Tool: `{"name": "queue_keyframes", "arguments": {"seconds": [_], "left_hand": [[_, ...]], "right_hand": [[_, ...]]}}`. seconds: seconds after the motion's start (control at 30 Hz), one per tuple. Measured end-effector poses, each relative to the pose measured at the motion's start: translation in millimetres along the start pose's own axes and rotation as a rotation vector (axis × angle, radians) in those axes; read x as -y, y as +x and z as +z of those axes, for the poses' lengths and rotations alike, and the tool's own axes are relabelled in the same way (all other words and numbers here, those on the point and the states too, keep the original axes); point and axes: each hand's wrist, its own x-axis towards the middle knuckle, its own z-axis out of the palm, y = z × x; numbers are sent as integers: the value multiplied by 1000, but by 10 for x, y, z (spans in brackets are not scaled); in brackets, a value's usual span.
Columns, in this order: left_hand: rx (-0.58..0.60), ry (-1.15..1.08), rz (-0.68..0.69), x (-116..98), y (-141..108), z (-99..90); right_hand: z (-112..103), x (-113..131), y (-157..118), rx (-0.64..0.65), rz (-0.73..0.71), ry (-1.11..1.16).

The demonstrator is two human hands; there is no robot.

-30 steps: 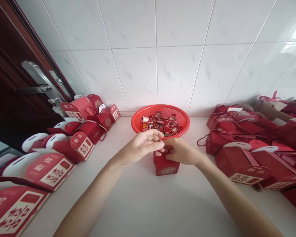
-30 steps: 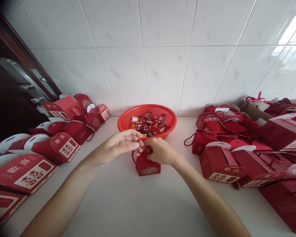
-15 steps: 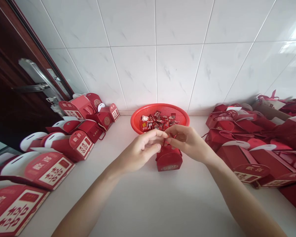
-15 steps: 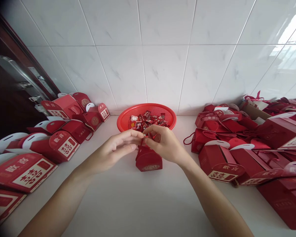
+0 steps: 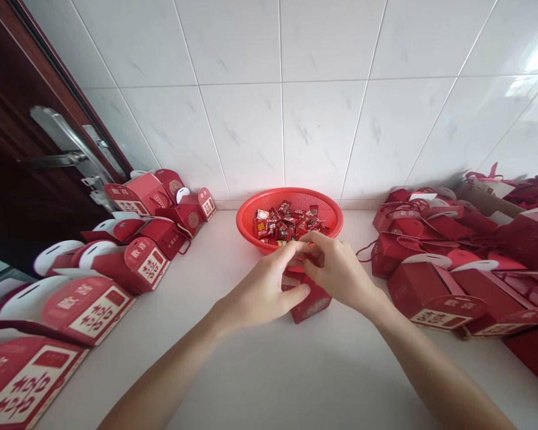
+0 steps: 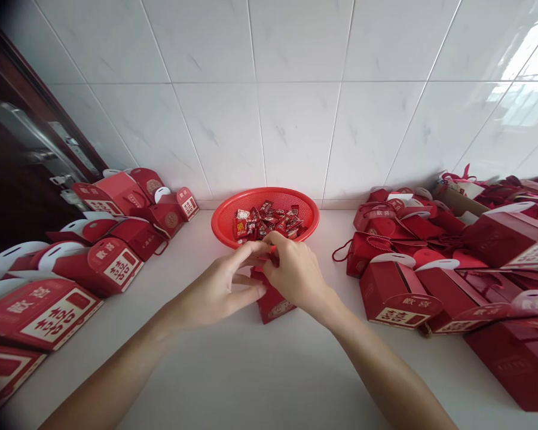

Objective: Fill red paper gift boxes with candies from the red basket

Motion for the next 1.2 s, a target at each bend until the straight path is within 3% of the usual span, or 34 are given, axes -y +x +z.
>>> {"name": "queue_keyframes", "arguments": {"seconds": [0.1,0.2,0.37,0.53,0.8,1.07,1.2], "left_hand": [[-31,267,-103,49,10,5],[24,376,-191,134,37,-22],[36,359,-162,251,102,-74],[42,314,-165,229,146,-42],[31,437,-164,262,157,14],[37,464,-172,297,166,43],[46,480,-170,281,155,46]], "right_hand": [[-8,-8,22,28,2,-26],[-33,-17,39,27,31,-13],[-46,-43,49,29,24,36],[-28,-58,52,33,-28,102],[-5,-173,113,51,-50,174],[-33,-211,165,254,0,499],[-102,-180,148,282,21,635]]}}
